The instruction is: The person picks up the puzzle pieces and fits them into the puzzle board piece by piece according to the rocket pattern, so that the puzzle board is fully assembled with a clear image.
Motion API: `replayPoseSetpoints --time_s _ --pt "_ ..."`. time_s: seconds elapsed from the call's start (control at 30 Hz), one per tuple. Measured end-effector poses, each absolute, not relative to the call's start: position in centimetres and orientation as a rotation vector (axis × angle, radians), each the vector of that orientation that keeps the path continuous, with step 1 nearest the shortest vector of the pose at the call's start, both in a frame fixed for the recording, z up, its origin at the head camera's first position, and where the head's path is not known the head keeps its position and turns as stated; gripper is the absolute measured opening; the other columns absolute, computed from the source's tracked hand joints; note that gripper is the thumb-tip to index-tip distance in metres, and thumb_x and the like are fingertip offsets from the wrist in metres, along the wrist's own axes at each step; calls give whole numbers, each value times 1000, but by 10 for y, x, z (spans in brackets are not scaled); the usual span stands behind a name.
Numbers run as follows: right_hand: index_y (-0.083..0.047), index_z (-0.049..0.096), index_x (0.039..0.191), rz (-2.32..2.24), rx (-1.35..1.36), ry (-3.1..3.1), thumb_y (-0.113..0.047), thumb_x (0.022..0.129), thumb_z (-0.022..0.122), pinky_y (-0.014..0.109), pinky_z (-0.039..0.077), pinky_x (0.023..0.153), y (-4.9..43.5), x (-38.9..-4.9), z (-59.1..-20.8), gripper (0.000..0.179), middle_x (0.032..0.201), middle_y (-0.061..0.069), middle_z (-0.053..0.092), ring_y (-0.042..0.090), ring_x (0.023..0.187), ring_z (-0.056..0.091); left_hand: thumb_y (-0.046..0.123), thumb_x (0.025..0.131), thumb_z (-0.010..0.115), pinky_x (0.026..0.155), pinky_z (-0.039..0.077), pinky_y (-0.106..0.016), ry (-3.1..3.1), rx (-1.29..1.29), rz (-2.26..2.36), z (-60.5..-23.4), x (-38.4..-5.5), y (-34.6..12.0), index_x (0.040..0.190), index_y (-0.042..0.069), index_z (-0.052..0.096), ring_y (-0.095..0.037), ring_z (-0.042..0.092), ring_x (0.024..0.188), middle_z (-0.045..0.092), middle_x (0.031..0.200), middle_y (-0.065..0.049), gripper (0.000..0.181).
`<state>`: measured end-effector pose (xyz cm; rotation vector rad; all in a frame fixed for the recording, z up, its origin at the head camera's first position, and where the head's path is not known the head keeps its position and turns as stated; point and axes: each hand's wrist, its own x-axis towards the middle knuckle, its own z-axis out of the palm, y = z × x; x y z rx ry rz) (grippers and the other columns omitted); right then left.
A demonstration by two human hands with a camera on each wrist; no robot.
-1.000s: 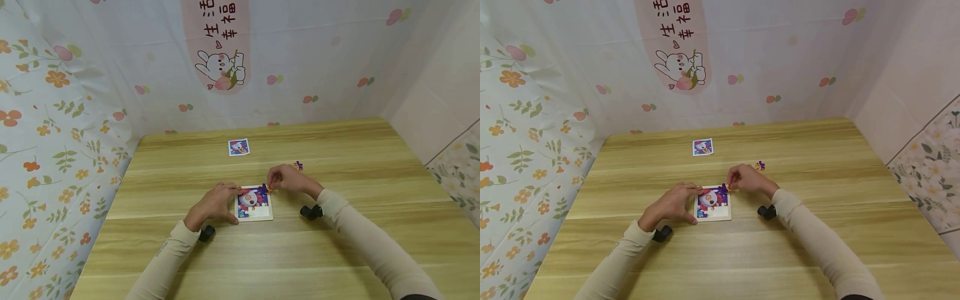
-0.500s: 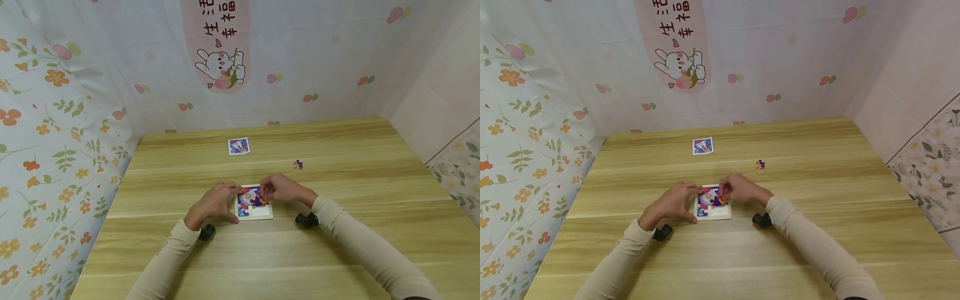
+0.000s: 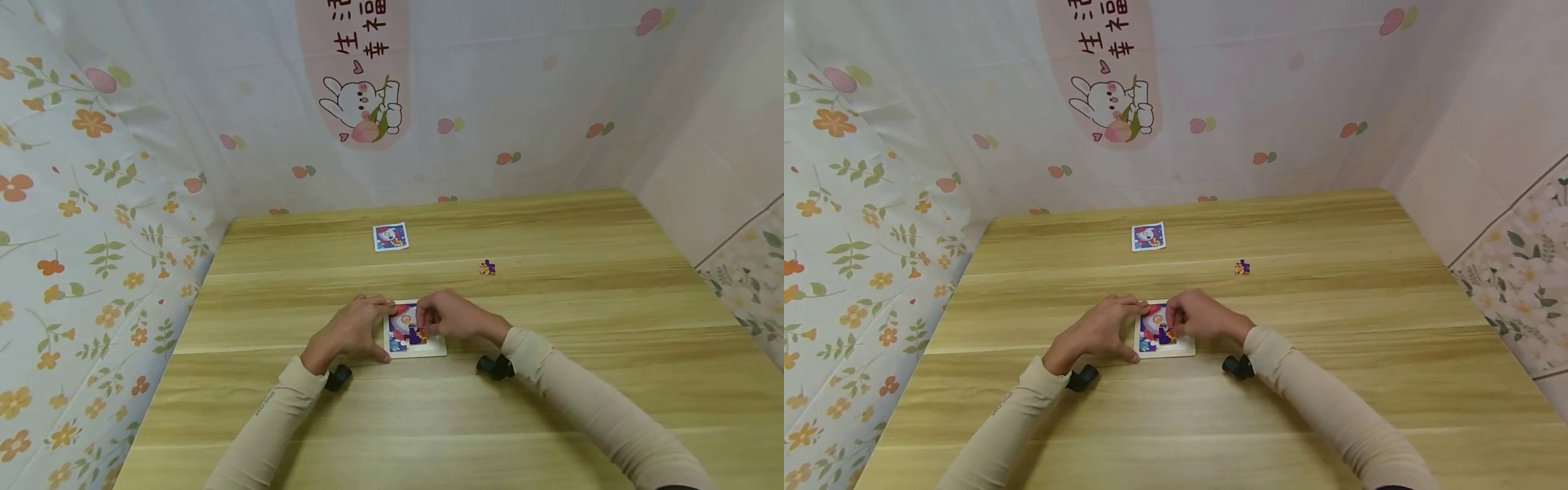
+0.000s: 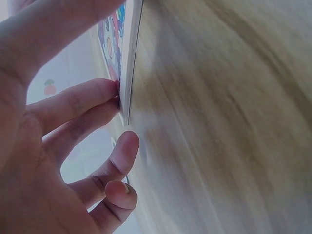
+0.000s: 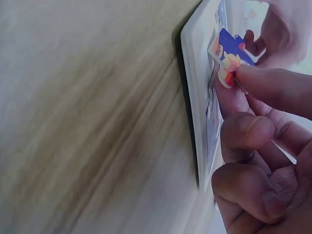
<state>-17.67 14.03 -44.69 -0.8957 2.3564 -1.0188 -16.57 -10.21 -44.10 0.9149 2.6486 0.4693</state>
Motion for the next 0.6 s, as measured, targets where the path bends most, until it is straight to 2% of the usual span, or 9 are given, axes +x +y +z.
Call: replayPoseSetpoints --time_s 0.4,0.6 --pt "-10 67 80 -927 -907 2413 4 84 67 18 41 56 131 -168 -446 14 68 -3 63 3 59 50 37 63 95 115 39 -45 2656 957 473 -442 -166 -102 138 7 60 -31 54 132 59 143 -11 89" --pt "-12 69 79 -794 -952 2528 -2 85 71 18 42 56 128 -165 -447 12 69 -5 63 2 60 50 38 63 95 111 43 -45 2656 955 475 -441 -165 -102 139 8 60 -32 54 131 60 142 -10 89"
